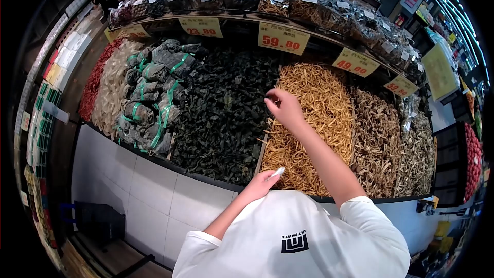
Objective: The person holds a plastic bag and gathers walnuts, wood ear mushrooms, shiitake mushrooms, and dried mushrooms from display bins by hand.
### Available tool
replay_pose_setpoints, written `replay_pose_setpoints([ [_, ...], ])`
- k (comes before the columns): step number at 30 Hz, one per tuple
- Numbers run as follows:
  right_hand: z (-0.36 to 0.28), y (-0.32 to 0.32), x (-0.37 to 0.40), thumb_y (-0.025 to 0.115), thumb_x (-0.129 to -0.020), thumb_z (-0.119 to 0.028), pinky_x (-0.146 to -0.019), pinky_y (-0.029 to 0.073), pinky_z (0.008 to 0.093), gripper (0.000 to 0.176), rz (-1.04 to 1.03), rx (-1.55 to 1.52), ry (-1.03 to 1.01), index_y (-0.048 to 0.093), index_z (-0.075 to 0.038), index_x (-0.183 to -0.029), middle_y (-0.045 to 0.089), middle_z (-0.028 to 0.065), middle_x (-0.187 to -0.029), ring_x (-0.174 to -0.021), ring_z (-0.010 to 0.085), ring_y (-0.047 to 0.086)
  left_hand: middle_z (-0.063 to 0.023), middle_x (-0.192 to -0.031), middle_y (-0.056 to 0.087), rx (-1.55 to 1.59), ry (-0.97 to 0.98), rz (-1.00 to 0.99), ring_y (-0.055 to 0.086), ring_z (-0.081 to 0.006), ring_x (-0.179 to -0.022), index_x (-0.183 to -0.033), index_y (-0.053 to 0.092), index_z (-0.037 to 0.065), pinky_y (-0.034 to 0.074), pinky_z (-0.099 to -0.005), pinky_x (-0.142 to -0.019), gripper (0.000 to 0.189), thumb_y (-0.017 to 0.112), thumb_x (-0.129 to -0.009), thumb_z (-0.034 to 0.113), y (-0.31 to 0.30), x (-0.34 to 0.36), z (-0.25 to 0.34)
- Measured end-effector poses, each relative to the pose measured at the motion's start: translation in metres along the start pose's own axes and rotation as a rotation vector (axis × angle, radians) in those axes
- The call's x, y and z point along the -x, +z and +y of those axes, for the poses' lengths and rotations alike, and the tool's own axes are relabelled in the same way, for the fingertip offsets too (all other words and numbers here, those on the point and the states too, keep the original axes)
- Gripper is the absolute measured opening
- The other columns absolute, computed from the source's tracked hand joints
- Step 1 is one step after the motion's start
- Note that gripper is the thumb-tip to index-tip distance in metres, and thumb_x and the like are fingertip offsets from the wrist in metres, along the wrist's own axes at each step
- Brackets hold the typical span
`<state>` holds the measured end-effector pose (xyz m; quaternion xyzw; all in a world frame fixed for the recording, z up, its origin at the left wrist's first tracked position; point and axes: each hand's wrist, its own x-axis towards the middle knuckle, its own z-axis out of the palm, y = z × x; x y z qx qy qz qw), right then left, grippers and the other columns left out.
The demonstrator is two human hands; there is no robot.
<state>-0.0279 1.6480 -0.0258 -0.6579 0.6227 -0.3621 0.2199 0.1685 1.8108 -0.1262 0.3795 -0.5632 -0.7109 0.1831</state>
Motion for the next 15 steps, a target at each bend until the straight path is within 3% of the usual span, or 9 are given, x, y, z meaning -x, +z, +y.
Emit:
replay_pose_setpoints([
  [3, 0.045, 0.028, 0.039, 0.075, -0.090, -0.021, -0.073, 0.057, 0.0438, 0.025, -0.228, 0.285, -0.042, 0.070, -0.007, -0.110, 0.068, 0.0154, -0.104, -0.085, 0.0342, 0.070, 0.0009, -0.090, 0.064, -0.057, -0.026, -0.058, 0.053, -0.0065, -0.079, -0.117, 0.068, -0.001, 0.047, -0.0254, -0.072, 0.030, 0.060, -0.107, 0.027, -0.002, -0.013, -0.006],
  [5, 0.058, 0.044, 0.063, 0.075, -0.088, -0.021, -0.075, 0.058, 0.0477, 0.023, -0.251, 0.415, -0.093, 0.068, -0.006, -0.104, 0.065, 0.0158, -0.103, -0.087, 0.0370, 0.070, 0.0003, -0.090, 0.065, -0.086, 0.055, -0.050, 0.054, -0.0068, -0.080, -0.117, 0.068, -0.001, 0.048, -0.0260, -0.073, 0.030, 0.060, -0.107, 0.026, 0.002, -0.020, -0.018],
  [8, 0.074, 0.061, 0.077, 0.073, -0.087, -0.018, -0.073, 0.058, 0.0477, 0.021, -0.264, 0.482, -0.048, 0.066, -0.005, -0.101, 0.062, 0.0158, -0.101, -0.086, 0.0368, 0.070, -0.0059, -0.088, 0.068, -0.092, 0.035, -0.111, 0.058, -0.0107, -0.080, -0.119, 0.067, -0.001, 0.049, -0.0307, -0.075, 0.035, 0.059, -0.107, 0.031, 0.007, -0.026, -0.016],
  [11, 0.078, 0.065, 0.080, 0.072, -0.088, -0.019, -0.072, 0.058, 0.0471, 0.019, -0.240, 0.522, -0.004, 0.065, -0.005, -0.097, 0.061, 0.0159, -0.101, -0.083, 0.0370, 0.069, -0.0066, -0.087, 0.068, -0.095, -0.034, -0.163, 0.058, -0.0111, -0.079, -0.119, 0.067, -0.001, 0.049, -0.0315, -0.073, 0.035, 0.060, -0.106, 0.031, 0.010, -0.028, -0.009],
  [15, 0.079, 0.063, 0.080, 0.070, -0.086, -0.014, -0.069, 0.058, 0.0468, 0.014, -0.188, 0.489, -0.060, 0.066, -0.004, -0.094, 0.062, 0.0163, -0.098, -0.080, 0.0364, 0.070, -0.0054, -0.086, 0.068, -0.108, 0.013, -0.152, 0.057, -0.0106, -0.077, -0.119, 0.068, -0.001, 0.049, -0.0312, -0.072, 0.035, 0.060, -0.107, 0.031, 0.008, -0.030, -0.014],
])
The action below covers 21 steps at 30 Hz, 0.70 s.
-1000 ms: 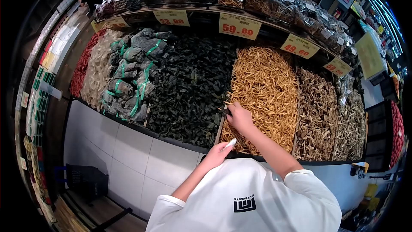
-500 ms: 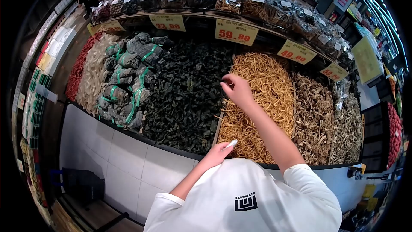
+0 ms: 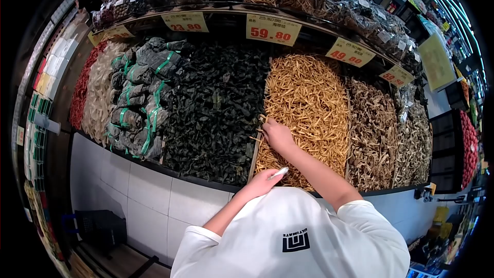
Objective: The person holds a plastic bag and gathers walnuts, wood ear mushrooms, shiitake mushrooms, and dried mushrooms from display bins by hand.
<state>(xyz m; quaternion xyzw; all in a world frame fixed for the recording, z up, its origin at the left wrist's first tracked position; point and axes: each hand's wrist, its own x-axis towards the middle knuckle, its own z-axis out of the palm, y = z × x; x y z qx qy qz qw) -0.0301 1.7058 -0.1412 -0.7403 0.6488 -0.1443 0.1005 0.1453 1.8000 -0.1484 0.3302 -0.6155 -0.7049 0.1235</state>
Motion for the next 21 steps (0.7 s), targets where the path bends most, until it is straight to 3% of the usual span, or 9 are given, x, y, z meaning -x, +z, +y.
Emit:
replay_pose_setpoints([
  [4, -0.004, -0.020, 0.010, 0.070, -0.090, -0.019, -0.069, 0.057, 0.0467, 0.018, 0.187, -0.161, 0.017, 0.066, -0.004, -0.099, 0.064, 0.0164, -0.101, -0.080, 0.0376, 0.068, -0.0048, -0.085, 0.068, 0.020, 0.014, 0.038, 0.057, -0.0103, -0.075, -0.118, 0.068, 0.000, 0.049, -0.0311, -0.071, 0.034, 0.060, -0.106, 0.031, -0.005, 0.003, -0.006],
  [5, 0.002, -0.018, 0.014, 0.071, -0.092, -0.016, -0.064, 0.056, 0.0401, 0.015, 0.280, -0.200, 0.018, 0.068, -0.003, -0.100, 0.065, 0.0136, -0.099, -0.072, 0.0297, 0.068, -0.0047, -0.084, 0.067, 0.030, 0.030, 0.047, 0.056, -0.0103, -0.074, -0.118, 0.068, 0.000, 0.049, -0.0311, -0.070, 0.034, 0.060, -0.106, 0.031, -0.005, 0.004, -0.007],
  [6, 0.002, -0.025, 0.016, 0.071, -0.092, -0.016, -0.064, 0.056, 0.0401, 0.015, 0.278, -0.197, 0.019, 0.068, -0.003, -0.100, 0.065, 0.0136, -0.099, -0.072, 0.0297, 0.068, -0.0047, -0.084, 0.067, 0.033, 0.031, 0.045, 0.056, -0.0103, -0.074, -0.118, 0.068, 0.000, 0.049, -0.0311, -0.070, 0.034, 0.060, -0.106, 0.031, -0.006, 0.005, -0.005],
  [9, 0.011, -0.042, 0.023, 0.072, -0.091, -0.004, -0.058, 0.045, 0.0238, 0.007, 0.607, -0.587, 0.251, 0.071, 0.000, -0.097, 0.062, 0.0048, -0.090, -0.064, 0.0091, 0.057, -0.0047, -0.083, 0.067, 0.039, -0.104, 0.008, 0.056, -0.0104, -0.074, -0.116, 0.069, 0.000, 0.049, -0.0312, -0.070, 0.034, 0.060, -0.106, 0.031, -0.007, 0.006, -0.003],
  [12, 0.035, -0.068, 0.034, 0.070, -0.094, -0.008, -0.057, 0.043, 0.0243, 0.016, 0.589, -0.670, 0.508, 0.070, 0.002, -0.107, 0.060, 0.0044, -0.090, -0.062, 0.0088, 0.053, -0.0046, -0.081, 0.066, 0.044, -0.012, 0.025, 0.056, -0.0104, -0.073, -0.114, 0.069, 0.000, 0.048, -0.0309, -0.068, 0.034, 0.060, -0.106, 0.031, 0.000, 0.006, -0.016],
  [14, 0.031, -0.088, 0.036, 0.069, -0.095, -0.008, -0.057, 0.042, 0.0254, 0.026, 0.794, -0.511, 0.526, 0.066, 0.000, -0.120, 0.058, 0.0043, -0.093, -0.062, 0.0090, 0.049, -0.0049, -0.099, 0.073, 0.029, -0.078, -0.063, 0.062, -0.0103, -0.087, -0.124, 0.068, -0.001, 0.051, -0.0291, -0.081, 0.037, 0.061, -0.106, 0.031, -0.002, 0.003, -0.018],
  [16, 0.038, -0.090, 0.041, 0.069, -0.094, -0.007, -0.057, 0.041, 0.0260, 0.035, 0.786, -0.364, 0.507, 0.062, -0.001, -0.128, 0.056, 0.0043, -0.096, -0.062, 0.0094, 0.045, -0.0050, -0.099, 0.073, 0.010, -0.091, -0.071, 0.062, -0.0102, -0.088, -0.124, 0.068, -0.001, 0.051, -0.0290, -0.081, 0.037, 0.062, -0.106, 0.031, -0.003, 0.004, -0.009],
  [19, 0.024, -0.079, 0.042, 0.072, -0.093, -0.008, -0.062, 0.044, 0.0262, 0.026, 0.500, -0.442, 0.377, 0.067, -0.001, -0.117, 0.057, 0.0030, -0.087, -0.068, 0.0102, 0.051, -0.0053, -0.098, 0.073, -0.008, -0.108, -0.083, 0.062, -0.0103, -0.088, -0.123, 0.069, -0.001, 0.051, -0.0288, -0.081, 0.037, 0.062, -0.106, 0.031, -0.003, 0.002, -0.008],
  [21, 0.004, -0.065, 0.034, 0.076, -0.091, -0.014, -0.072, 0.054, 0.0344, 0.021, 0.277, -0.340, 0.190, 0.072, -0.002, -0.107, 0.068, 0.0121, -0.094, -0.080, 0.0243, 0.067, -0.0057, -0.097, 0.073, -0.010, -0.108, -0.092, 0.062, -0.0103, -0.088, -0.123, 0.069, -0.001, 0.051, -0.0286, -0.081, 0.037, 0.062, -0.106, 0.031, -0.004, 0.001, -0.006],
])
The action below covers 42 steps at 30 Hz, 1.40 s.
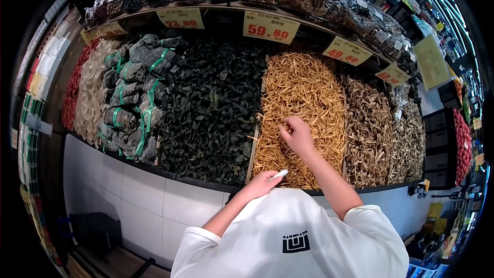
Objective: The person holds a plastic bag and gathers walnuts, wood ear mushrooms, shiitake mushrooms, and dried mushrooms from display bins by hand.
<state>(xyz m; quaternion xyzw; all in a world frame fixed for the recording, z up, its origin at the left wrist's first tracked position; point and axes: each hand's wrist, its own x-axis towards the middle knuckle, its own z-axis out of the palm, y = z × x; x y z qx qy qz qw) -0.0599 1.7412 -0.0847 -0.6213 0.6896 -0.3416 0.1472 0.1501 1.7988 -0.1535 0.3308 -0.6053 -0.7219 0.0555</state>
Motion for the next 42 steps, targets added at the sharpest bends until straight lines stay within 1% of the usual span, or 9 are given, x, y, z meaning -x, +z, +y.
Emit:
replay_pose_setpoints([
  [3, -0.008, 0.039, 0.001, 0.075, -0.088, -0.022, -0.080, 0.058, 0.0465, 0.025, -0.278, 0.154, -0.102, 0.073, -0.004, -0.105, 0.069, 0.0155, -0.104, -0.095, 0.0370, 0.070, -0.0062, -0.097, 0.073, 0.003, -0.064, -0.031, 0.062, -0.0106, -0.088, -0.122, 0.069, -0.001, 0.051, -0.0288, -0.082, 0.036, 0.061, -0.106, 0.030, -0.004, 0.004, 0.010],
  [7, -0.007, 0.076, 0.002, 0.075, -0.086, -0.019, -0.078, 0.058, 0.0477, 0.020, -0.394, 0.232, -0.136, 0.072, -0.004, -0.098, 0.067, 0.0171, -0.097, -0.091, 0.0371, 0.070, -0.0070, -0.099, 0.073, -0.037, 0.024, -0.018, 0.061, -0.0105, -0.089, -0.121, 0.068, -0.003, 0.051, -0.0299, -0.083, 0.036, 0.060, -0.106, 0.029, -0.006, 0.007, 0.001],
  [13, -0.004, 0.092, 0.005, 0.074, -0.085, -0.017, -0.072, 0.058, 0.0464, 0.015, -0.321, 0.282, -0.180, 0.069, -0.004, -0.085, 0.066, 0.0147, -0.089, -0.082, 0.0358, 0.070, -0.0126, -0.101, 0.075, 0.021, 0.031, 0.032, 0.066, -0.0163, -0.092, -0.120, 0.069, -0.002, 0.052, -0.0341, -0.086, 0.034, 0.061, -0.106, 0.028, -0.007, 0.010, -0.008],
  [18, -0.002, 0.099, 0.012, 0.071, -0.088, -0.018, -0.069, 0.058, 0.0471, 0.015, -0.266, 0.286, -0.133, 0.068, -0.004, -0.083, 0.066, 0.0156, -0.087, -0.079, 0.0360, 0.070, -0.0088, -0.102, 0.074, -0.036, -0.006, -0.012, 0.063, -0.0115, -0.090, -0.120, 0.068, -0.004, 0.052, -0.0305, -0.084, 0.034, 0.060, -0.106, 0.027, -0.009, 0.006, -0.005],
  [20, 0.002, 0.103, 0.014, 0.070, -0.088, -0.019, -0.067, 0.058, 0.0468, 0.015, -0.238, 0.292, -0.146, 0.068, -0.005, -0.083, 0.065, 0.0153, -0.086, -0.078, 0.0359, 0.070, -0.0138, -0.104, 0.076, 0.032, 0.028, -0.002, 0.068, -0.0183, -0.096, -0.123, 0.070, -0.001, 0.052, -0.0348, -0.088, 0.036, 0.061, -0.105, 0.029, -0.006, 0.001, -0.013],
  [31, 0.003, 0.087, 0.030, 0.072, -0.087, -0.018, -0.060, 0.055, 0.0439, 0.010, 0.005, 0.089, -0.194, 0.068, -0.009, -0.090, 0.062, 0.0108, -0.082, -0.072, 0.0337, 0.068, -0.0147, -0.104, 0.076, -0.006, 0.033, -0.026, 0.069, -0.0186, -0.095, -0.123, 0.069, -0.001, 0.052, -0.0349, -0.088, 0.036, 0.061, -0.105, 0.029, -0.008, -0.001, -0.016],
  [35, 0.005, 0.062, 0.035, 0.078, -0.084, -0.011, -0.057, 0.054, 0.0359, 0.012, 0.161, 0.034, -0.211, 0.072, -0.011, -0.094, 0.066, 0.0083, -0.085, -0.068, 0.0281, 0.067, -0.0147, -0.103, 0.076, -0.016, 0.046, -0.012, 0.069, -0.0180, -0.094, -0.122, 0.069, -0.001, 0.053, -0.0343, -0.086, 0.035, 0.061, -0.105, 0.029, -0.007, 0.001, -0.017],
  [39, 0.006, -0.002, 0.030, 0.075, -0.087, -0.004, -0.056, 0.049, 0.0287, 0.013, 0.338, -0.115, 0.053, 0.073, -0.003, -0.100, 0.065, 0.0078, -0.083, -0.062, 0.0144, 0.060, -0.0100, -0.108, 0.075, -0.038, 0.001, -0.046, 0.065, -0.0123, -0.099, -0.123, 0.068, -0.004, 0.051, -0.0300, -0.091, 0.036, 0.059, -0.107, 0.026, -0.008, 0.004, -0.014],
  [42, 0.027, -0.052, 0.033, 0.074, -0.088, -0.004, -0.057, 0.046, 0.0277, 0.017, 0.365, -0.037, 0.162, 0.072, 0.000, -0.105, 0.064, 0.0079, -0.085, -0.061, 0.0132, 0.056, -0.0094, -0.093, 0.073, 0.023, 0.046, -0.005, 0.064, -0.0150, -0.085, -0.118, 0.069, -0.002, 0.052, -0.0328, -0.081, 0.036, 0.059, -0.106, 0.031, -0.005, 0.006, -0.017],
])
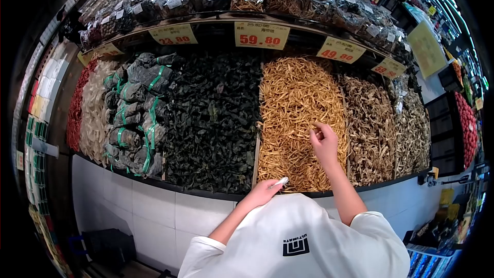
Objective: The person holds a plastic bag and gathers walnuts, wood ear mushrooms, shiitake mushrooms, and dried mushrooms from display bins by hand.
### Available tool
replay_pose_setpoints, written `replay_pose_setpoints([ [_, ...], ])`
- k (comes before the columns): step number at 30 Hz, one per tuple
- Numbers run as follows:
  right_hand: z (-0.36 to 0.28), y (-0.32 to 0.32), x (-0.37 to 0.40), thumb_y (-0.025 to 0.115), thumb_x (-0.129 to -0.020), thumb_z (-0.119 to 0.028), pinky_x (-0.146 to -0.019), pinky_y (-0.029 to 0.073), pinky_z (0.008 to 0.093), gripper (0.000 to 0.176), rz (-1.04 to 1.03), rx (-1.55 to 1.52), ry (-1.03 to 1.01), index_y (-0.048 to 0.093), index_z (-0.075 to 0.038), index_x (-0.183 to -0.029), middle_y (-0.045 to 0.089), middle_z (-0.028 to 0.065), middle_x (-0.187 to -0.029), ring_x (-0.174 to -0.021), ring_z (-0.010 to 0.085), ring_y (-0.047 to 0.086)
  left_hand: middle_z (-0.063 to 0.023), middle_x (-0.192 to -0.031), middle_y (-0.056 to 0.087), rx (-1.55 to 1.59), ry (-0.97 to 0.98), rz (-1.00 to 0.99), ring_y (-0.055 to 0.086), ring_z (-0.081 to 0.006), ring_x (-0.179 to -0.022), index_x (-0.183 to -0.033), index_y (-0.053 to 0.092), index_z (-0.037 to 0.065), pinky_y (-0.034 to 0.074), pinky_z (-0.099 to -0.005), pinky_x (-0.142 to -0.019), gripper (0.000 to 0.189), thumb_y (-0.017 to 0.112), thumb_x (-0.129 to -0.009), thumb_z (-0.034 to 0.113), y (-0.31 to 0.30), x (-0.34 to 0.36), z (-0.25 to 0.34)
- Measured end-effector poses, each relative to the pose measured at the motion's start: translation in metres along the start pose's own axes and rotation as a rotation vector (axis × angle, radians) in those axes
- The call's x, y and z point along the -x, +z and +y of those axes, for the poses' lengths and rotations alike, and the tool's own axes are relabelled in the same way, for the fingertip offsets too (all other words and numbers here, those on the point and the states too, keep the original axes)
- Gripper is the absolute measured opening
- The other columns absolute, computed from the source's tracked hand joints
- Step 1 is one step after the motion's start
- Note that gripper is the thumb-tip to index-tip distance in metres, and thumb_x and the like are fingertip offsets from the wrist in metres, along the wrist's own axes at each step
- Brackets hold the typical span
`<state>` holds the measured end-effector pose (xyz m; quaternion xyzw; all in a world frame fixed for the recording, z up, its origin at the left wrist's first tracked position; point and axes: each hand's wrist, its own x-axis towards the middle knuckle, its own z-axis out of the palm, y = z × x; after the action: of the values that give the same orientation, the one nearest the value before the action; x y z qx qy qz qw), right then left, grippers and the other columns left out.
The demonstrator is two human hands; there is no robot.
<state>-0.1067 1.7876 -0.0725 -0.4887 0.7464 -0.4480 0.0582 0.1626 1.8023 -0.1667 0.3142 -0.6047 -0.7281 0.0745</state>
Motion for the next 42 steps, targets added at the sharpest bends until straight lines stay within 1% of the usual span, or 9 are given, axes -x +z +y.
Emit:
replay_pose_setpoints([
  [3, 0.007, -0.035, 0.003, 0.073, -0.090, -0.004, -0.057, 0.045, 0.0268, 0.020, 0.022, 0.021, 0.040, 0.071, 0.001, -0.110, 0.063, 0.0071, -0.084, -0.060, 0.0126, 0.054, -0.0039, -0.080, 0.066, -0.046, -0.084, -0.002, 0.057, -0.0122, -0.074, -0.111, 0.070, -0.001, 0.049, -0.0310, -0.070, 0.036, 0.058, -0.107, 0.033, -0.001, 0.006, 0.014],
  [5, 0.012, -0.046, 0.016, 0.073, -0.090, -0.004, -0.056, 0.045, 0.0263, 0.021, 0.003, -0.001, 0.078, 0.071, 0.000, -0.110, 0.062, 0.0071, -0.084, -0.060, 0.0118, 0.054, 0.0053, -0.068, 0.050, 0.055, -0.111, -0.004, 0.042, -0.0055, -0.062, -0.104, 0.070, 0.001, 0.037, -0.0252, -0.057, 0.033, 0.056, -0.109, 0.031, 0.002, 0.008, 0.016],
  [11, -0.003, -0.012, 0.052, 0.076, -0.088, -0.010, -0.062, 0.052, 0.0327, 0.022, -0.196, 0.089, 0.088, 0.072, -0.002, -0.108, 0.068, 0.0108, -0.088, -0.065, 0.0206, 0.063, 0.0047, -0.073, 0.054, 0.037, -0.086, 0.014, 0.046, -0.0062, -0.066, -0.100, 0.070, 0.002, 0.039, -0.0245, -0.059, 0.036, 0.056, -0.108, 0.035, 0.007, 0.008, 0.012],
  [13, -0.020, 0.009, 0.048, 0.076, -0.089, -0.018, -0.070, 0.056, 0.0394, 0.023, -0.304, 0.138, 0.064, 0.073, -0.006, -0.108, 0.070, 0.0125, -0.095, -0.077, 0.0290, 0.070, 0.0047, -0.073, 0.054, 0.040, -0.107, -0.030, 0.045, -0.0066, -0.066, -0.101, 0.070, 0.003, 0.039, -0.0245, -0.059, 0.036, 0.055, -0.108, 0.035, 0.007, 0.010, 0.012],
  [15, -0.020, 0.037, 0.041, 0.073, -0.091, -0.020, -0.072, 0.057, 0.0424, 0.023, -0.330, 0.232, -0.123, 0.072, -0.007, -0.109, 0.069, 0.0137, -0.098, -0.082, 0.0319, 0.071, 0.0045, -0.073, 0.053, 0.043, -0.128, -0.039, 0.045, -0.0067, -0.066, -0.101, 0.069, 0.003, 0.039, -0.0245, -0.059, 0.036, 0.055, -0.108, 0.035, 0.009, 0.013, 0.013],
  [23, -0.034, 0.120, -0.028, 0.069, -0.089, -0.018, -0.072, 0.058, 0.0476, 0.017, -0.580, 0.368, -0.301, 0.070, -0.003, -0.097, 0.067, 0.0170, -0.097, -0.088, 0.0366, 0.070, 0.0036, -0.075, 0.056, 0.019, -0.130, -0.059, 0.047, -0.0067, -0.069, -0.101, 0.069, 0.004, 0.040, -0.0247, -0.060, 0.036, 0.056, -0.108, 0.036, 0.018, 0.019, -0.014],
  [31, -0.027, 0.147, -0.047, 0.069, -0.084, -0.012, -0.078, 0.059, 0.0479, 0.014, -0.789, 0.411, -0.165, 0.073, 0.000, -0.090, 0.072, 0.0205, -0.099, -0.091, 0.0383, 0.072, 0.0046, -0.070, 0.053, 0.037, -0.150, -0.046, 0.046, -0.0057, -0.064, -0.101, 0.070, 0.003, 0.037, -0.0243, -0.057, 0.035, 0.056, -0.108, 0.034, 0.018, 0.033, -0.015],
  [35, -0.020, 0.157, -0.050, 0.076, -0.081, -0.021, -0.077, 0.059, 0.0466, 0.020, -0.804, 0.469, -0.056, 0.075, -0.004, -0.091, 0.074, 0.0168, -0.090, -0.085, 0.0356, 0.072, 0.0046, -0.069, 0.052, 0.011, -0.191, -0.079, 0.045, -0.0058, -0.063, -0.101, 0.070, 0.003, 0.036, -0.0246, -0.056, 0.035, 0.056, -0.108, 0.035, 0.017, 0.034, -0.016],
  [42, -0.036, 0.104, -0.044, 0.078, -0.079, -0.019, -0.074, 0.058, 0.0458, 0.021, -0.776, 0.369, 0.059, 0.072, -0.002, -0.090, 0.073, 0.0170, -0.086, -0.084, 0.0363, 0.071, 0.0046, -0.069, 0.052, -0.005, -0.209, -0.103, 0.044, -0.0060, -0.063, -0.102, 0.070, 0.002, 0.037, -0.0250, -0.057, 0.036, 0.055, -0.108, 0.035, 0.020, 0.033, -0.013],
])
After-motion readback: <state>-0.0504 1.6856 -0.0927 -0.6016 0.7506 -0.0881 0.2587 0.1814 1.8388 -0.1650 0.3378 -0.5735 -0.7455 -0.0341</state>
